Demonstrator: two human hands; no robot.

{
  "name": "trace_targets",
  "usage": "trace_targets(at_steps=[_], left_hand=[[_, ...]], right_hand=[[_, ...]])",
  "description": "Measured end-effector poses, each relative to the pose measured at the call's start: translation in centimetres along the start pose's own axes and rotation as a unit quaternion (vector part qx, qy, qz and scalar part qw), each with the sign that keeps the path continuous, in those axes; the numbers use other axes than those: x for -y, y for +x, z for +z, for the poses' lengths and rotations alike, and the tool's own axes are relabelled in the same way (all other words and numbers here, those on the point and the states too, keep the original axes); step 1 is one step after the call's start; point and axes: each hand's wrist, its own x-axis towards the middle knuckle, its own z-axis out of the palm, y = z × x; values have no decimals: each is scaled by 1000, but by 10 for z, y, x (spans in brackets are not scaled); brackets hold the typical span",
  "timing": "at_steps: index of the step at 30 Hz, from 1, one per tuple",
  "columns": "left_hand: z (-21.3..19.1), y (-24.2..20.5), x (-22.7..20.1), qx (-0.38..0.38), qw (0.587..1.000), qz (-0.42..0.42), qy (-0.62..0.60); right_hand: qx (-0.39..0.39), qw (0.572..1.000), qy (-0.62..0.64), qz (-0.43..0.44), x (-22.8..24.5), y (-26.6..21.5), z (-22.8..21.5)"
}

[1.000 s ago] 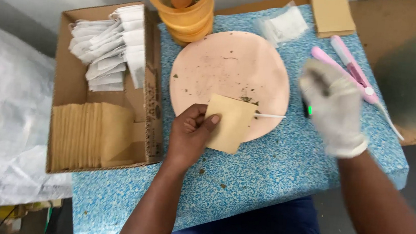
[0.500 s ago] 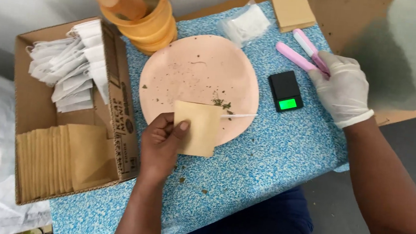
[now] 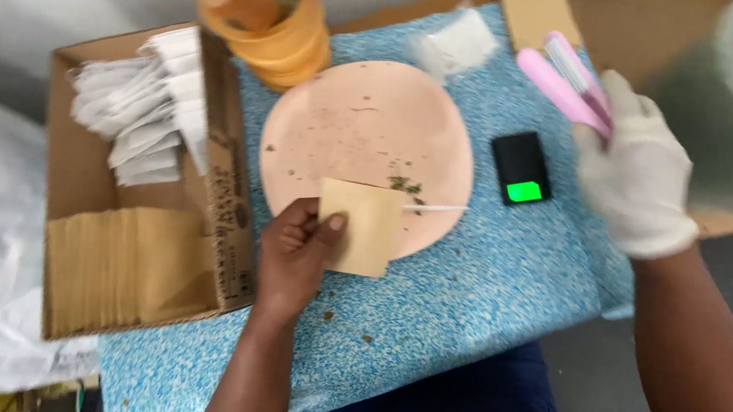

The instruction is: Filling small filter bags with tea leaves, weighing them on a digital scale, and sealing them using a handheld heat sealer.

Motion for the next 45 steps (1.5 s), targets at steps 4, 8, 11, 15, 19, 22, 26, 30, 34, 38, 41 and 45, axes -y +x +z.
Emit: trace_targets(at_steps=[4, 8, 11, 15, 19, 22, 26, 30, 34, 38, 41, 45], left_hand=[[-4, -1, 0, 38, 999, 2, -24], [-7, -1, 4, 65, 995, 12, -79], [-12, -1, 7, 78, 993, 27, -90], [-15, -1, 8, 65, 996, 25, -60], [-16, 0, 10, 83, 995, 37, -48], [-16, -1, 11, 86, 995, 30, -38], [-16, -1, 12, 93, 994, 42, -38], [-16, -2, 9, 95, 994, 48, -39], [-16, -2, 10, 97, 993, 50, -39], [-16, -3, 10, 91, 994, 42, -36], [-17, -2, 11, 91, 994, 47, -27], [-17, -2, 9, 97, 994, 56, -21]], right_hand=[[133, 949, 279, 60, 63, -4, -40], [366, 862, 304, 173, 139, 2, -83], [346, 888, 300, 48, 132, -14, -48], [276, 923, 259, -66, 129, -25, -25], [259, 934, 238, -61, 136, -30, -24], [238, 938, 241, -76, 140, -34, -23], [232, 937, 253, -69, 146, -38, -22], [185, 940, 268, -98, 146, -41, -19], [150, 941, 271, -135, 149, -41, -21], [141, 943, 267, -137, 148, -43, -19], [139, 944, 268, -134, 149, -43, -19], [139, 947, 261, -129, 149, -43, -19]])
